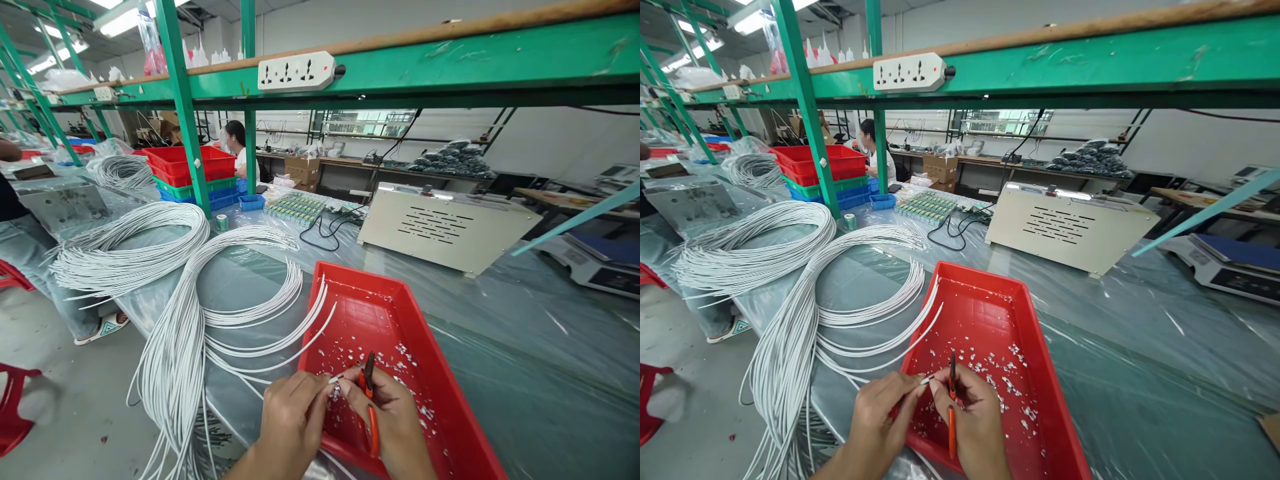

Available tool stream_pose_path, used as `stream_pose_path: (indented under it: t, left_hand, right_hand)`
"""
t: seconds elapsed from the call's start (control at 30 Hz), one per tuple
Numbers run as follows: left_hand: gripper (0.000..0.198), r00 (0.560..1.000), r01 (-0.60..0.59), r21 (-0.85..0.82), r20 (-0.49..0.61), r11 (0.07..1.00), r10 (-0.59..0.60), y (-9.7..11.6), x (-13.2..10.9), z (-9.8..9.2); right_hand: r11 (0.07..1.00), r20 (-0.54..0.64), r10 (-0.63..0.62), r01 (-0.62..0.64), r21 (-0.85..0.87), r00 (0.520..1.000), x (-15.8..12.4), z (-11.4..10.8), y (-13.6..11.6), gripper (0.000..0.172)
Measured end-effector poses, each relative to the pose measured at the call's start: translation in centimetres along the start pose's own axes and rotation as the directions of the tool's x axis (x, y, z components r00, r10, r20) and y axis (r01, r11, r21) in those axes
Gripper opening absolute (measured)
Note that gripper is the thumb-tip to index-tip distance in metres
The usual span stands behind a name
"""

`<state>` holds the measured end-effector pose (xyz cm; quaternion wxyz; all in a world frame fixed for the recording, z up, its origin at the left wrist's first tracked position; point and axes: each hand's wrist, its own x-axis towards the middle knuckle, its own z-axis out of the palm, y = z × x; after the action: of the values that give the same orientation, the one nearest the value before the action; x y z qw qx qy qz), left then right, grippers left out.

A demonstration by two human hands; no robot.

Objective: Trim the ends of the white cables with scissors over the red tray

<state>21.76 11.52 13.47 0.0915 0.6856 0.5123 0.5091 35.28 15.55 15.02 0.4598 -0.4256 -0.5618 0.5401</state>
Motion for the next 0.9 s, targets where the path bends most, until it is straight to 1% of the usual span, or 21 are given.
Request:
stream_pose_path:
  t: [0.17,0.3,0.37,0.47,0.53,0.6,0.67,0.73,0.8,0.87,0.9]
  left_hand:
    - [0.018,0.997,0.056,-0.054,0.052,0.997,-0.053,0.2,0.0,0.0]
    - [0.020,0.992,0.094,-0.069,0.090,0.993,-0.087,0.4,0.2,-0.2]
    - [0.020,0.989,0.121,-0.085,0.092,0.989,-0.113,0.5,0.3,-0.3]
    - [0.017,0.987,0.159,-0.142,0.052,0.977,-0.153,0.5,0.3,-0.2]
    - [0.015,0.990,0.136,-0.182,-0.012,0.974,-0.141,0.4,0.2,-0.1]
    - [0.016,0.992,0.087,-0.214,-0.074,0.973,-0.105,0.4,0.0,0.1]
    - [0.016,0.990,0.084,-0.246,-0.091,0.966,-0.109,0.4,0.0,0.0]
    - [0.016,0.986,0.135,-0.267,-0.054,0.954,-0.155,0.4,0.3,-0.5]
    - [0.017,0.981,0.187,-0.252,0.009,0.949,-0.191,0.6,1.0,-1.5]
    - [0.019,0.979,0.193,-0.205,0.100,0.960,-0.175,0.7,2.1,-2.7]
    - [0.021,0.975,0.172,-0.173,0.169,0.970,-0.143,0.8,2.9,-3.4]
  right_hand:
    - [0.999,-0.043,0.022,-0.020,0.038,0.999,0.0,0.2,0.1,0.014]
    - [0.997,-0.029,0.037,-0.035,0.061,0.999,0.0,0.2,0.2,0.012]
    - [0.996,-0.015,0.046,-0.045,0.072,0.999,-0.1,0.2,0.2,0.011]
    - [0.996,0.004,0.048,-0.049,0.079,0.999,-0.3,0.2,0.0,0.011]
    - [0.996,0.013,0.041,-0.042,0.074,0.999,-0.4,0.3,-0.1,0.011]
    - [0.997,0.011,0.030,-0.031,0.065,0.999,-0.5,0.4,-0.2,0.008]
    - [0.998,-0.001,0.019,-0.019,0.054,1.000,-0.5,0.4,-0.4,0.007]
    - [0.999,-0.033,-0.033,0.033,-0.011,0.999,-0.5,0.3,-0.6,0.006]
    - [0.980,-0.060,-0.149,0.139,-0.144,0.987,-0.5,0.2,-0.9,0.006]
    - [0.921,-0.056,-0.296,0.269,-0.282,0.954,-0.7,0.1,-1.2,0.007]
    - [0.885,-0.037,-0.361,0.330,-0.329,0.932,-0.8,0.1,-1.3,0.008]
